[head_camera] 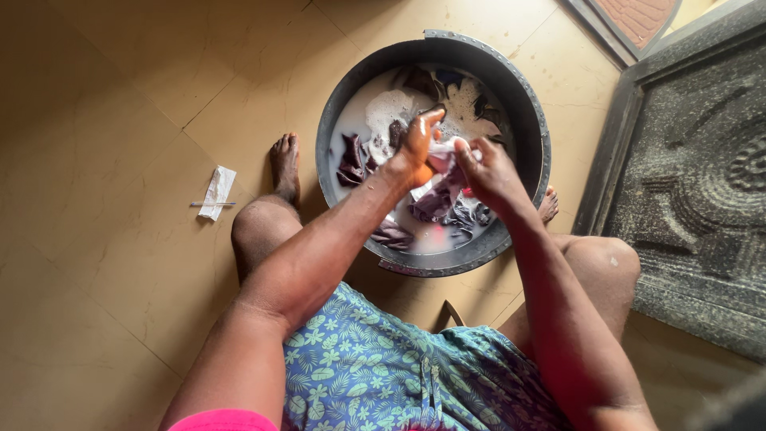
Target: The person washes clothes by hand in a large basin filled with soapy water, scrubbing and wringing out various garments.
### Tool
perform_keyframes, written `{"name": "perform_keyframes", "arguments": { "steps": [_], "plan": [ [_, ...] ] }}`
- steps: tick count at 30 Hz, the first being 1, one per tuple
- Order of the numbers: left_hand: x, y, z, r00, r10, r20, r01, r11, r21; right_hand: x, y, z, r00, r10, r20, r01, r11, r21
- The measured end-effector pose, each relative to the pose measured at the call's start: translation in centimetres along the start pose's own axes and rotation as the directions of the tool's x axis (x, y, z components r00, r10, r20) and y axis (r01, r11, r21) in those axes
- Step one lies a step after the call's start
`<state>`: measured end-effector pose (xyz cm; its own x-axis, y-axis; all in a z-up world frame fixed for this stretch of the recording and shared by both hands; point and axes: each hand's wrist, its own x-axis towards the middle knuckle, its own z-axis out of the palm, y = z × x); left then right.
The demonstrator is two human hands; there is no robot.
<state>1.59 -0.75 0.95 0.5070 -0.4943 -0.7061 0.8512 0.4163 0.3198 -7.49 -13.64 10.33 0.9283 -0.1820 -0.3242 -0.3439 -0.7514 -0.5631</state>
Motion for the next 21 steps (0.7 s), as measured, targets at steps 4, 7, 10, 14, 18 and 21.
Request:
{"name": "perform_keyframes", "arguments": {
  "steps": [4,7,10,14,18,21],
  "plan": [
    [1.1,-4.2,-0.6,0.924,-0.085,0.372,0.055,0.994,0.092,1.3,2.3,2.4,0.918,0.204,0.341,-0.39,0.632,0.67],
    [1.8,-5.5,-1.0,0.997,0.066,0.045,-0.078,0.939,0.335,3.0,5.7,6.6,0.984,0.091,0.155,-0.157,0.857,0.492],
    [3.7,-4.6,-1.7,0.975,0.223,0.014,-0.208,0.884,0.42,4.8,9.0,12.0,1.0,0.004,0.007,-0.005,0.98,0.2],
    [4.2,-2.1,-2.5,0.887,0.462,-0.003,-0.384,0.741,0.55,4.4,11.9,20.3,0.99,-0.081,-0.116,0.081,0.997,0.001],
    [1.4,-0.1,-2.6,0.89,0.451,-0.06,-0.34,0.746,0.573,1.7,13.0,25.3,0.978,-0.114,-0.177,0.109,0.993,-0.039],
    [-0.6,1.0,-2.7,0.904,0.425,-0.051,-0.317,0.745,0.587,1.7,13.9,27.0,0.995,0.095,0.026,-0.089,0.979,-0.182]
  ]
}}
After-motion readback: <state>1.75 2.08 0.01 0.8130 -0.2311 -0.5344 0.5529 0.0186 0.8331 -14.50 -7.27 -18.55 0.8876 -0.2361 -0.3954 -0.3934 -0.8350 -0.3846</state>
